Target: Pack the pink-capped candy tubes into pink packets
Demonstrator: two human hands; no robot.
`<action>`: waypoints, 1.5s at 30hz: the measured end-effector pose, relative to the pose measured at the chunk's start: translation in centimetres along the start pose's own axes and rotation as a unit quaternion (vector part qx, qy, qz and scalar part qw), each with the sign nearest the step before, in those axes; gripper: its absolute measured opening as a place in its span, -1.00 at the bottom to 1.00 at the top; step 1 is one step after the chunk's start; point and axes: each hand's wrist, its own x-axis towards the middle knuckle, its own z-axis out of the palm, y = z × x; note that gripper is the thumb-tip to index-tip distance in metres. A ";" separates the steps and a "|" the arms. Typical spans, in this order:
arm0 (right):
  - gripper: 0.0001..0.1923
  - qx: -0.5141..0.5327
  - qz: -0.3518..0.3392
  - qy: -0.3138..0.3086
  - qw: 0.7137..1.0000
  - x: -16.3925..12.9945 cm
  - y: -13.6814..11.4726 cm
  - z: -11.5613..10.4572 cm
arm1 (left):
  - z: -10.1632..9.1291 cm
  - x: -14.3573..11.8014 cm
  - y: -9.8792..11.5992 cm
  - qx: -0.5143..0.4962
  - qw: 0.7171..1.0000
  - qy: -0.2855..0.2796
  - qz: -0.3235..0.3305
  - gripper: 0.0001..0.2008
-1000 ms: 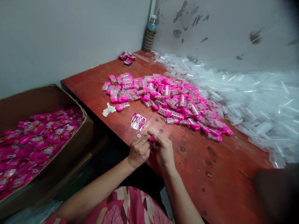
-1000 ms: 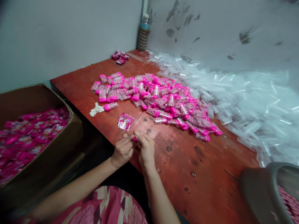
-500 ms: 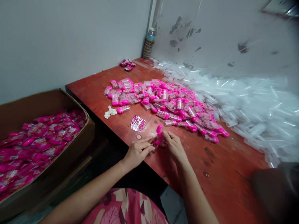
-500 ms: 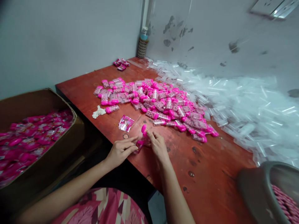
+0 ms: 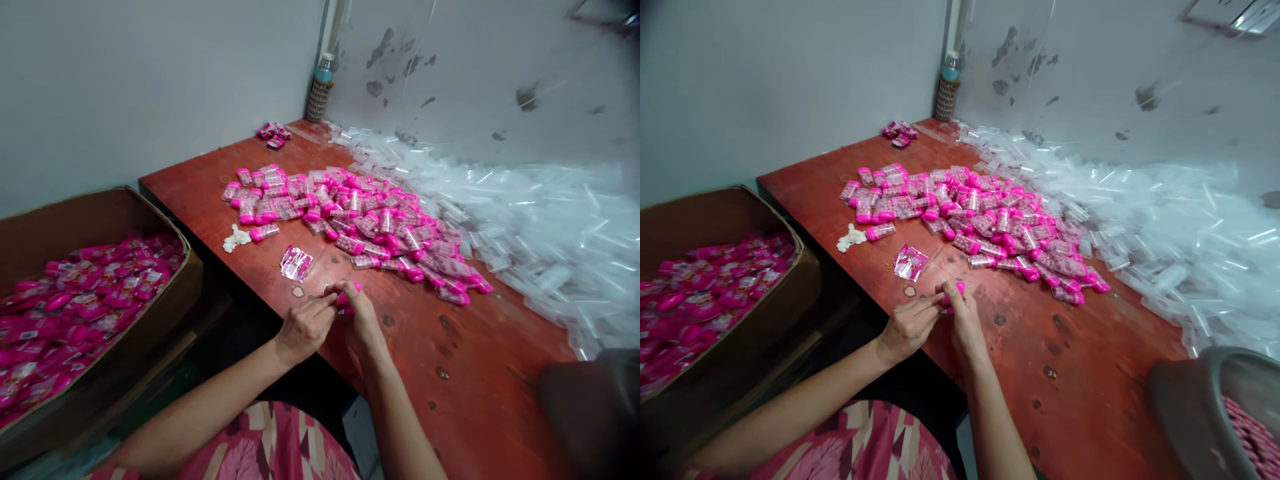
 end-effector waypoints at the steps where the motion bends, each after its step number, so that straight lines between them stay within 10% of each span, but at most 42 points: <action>1: -0.69 0.019 0.001 0.000 1.000 0.1 -0.1 0.1 | 0.0 0.0 0.0 -0.002 1.000 -0.002 -0.003 -0.82; 26: -0.74 0.132 0.037 -0.061 0.989 0.2 -0.2 2.0 | 0.3 -0.6 -0.2 -0.103 0.980 0.076 -0.152 -0.84; 45: -0.77 0.113 0.016 0.021 0.993 1.2 0.9 2.1 | 0.1 -0.3 -0.3 -0.140 0.970 0.069 -0.188 -0.86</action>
